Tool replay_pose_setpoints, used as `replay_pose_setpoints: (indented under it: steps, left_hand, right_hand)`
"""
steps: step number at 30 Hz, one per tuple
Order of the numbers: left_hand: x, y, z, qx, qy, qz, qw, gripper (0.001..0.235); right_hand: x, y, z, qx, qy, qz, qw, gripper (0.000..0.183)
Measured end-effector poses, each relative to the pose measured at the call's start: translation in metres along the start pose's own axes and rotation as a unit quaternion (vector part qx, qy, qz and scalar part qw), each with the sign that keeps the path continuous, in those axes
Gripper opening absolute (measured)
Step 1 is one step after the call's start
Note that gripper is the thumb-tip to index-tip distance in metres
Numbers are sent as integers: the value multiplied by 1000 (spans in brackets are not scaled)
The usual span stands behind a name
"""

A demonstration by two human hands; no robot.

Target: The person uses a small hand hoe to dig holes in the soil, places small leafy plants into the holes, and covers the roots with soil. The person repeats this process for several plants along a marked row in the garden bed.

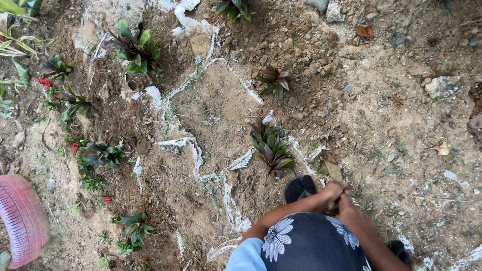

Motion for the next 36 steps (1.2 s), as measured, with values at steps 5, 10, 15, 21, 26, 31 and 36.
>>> replay_pose_setpoints:
  steps: [5,10,15,21,26,31,36]
  left_hand:
    - [-11,-2,-9,31,-40,-35,998,25]
    - [-11,-14,-30,19,-299,-94,949,26]
    - [-11,-12,-35,-11,-496,-86,864,22]
    - [-25,-14,-44,-28,-406,-114,906,26]
    - [-27,-17,-46,13,-473,-136,870,29]
    - [-23,-9,-51,88,-441,-136,883,37]
    - [-6,-4,-49,67,-145,-13,987,30]
  right_hand:
    - [2,-1,6,-31,-21,-90,995,67]
    - [0,-3,7,1,-19,-29,999,107]
    - [16,-22,2,8,-93,-53,994,104]
    - [30,-43,-15,11,-268,-85,960,101]
    - [22,-21,-8,30,-529,-74,845,97]
    - [-6,14,11,4,-490,-130,862,95]
    - [-34,27,9,-16,-304,-130,944,98]
Point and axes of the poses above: each hand's wrist, its own y-axis away from the middle knuckle, its own x-axis out of the palm, z = x × y, the point moved 8 cm from there along -y, towards the middle knuckle, and after that the axes turned 9 degrees about -x, right-handed, at the moved point
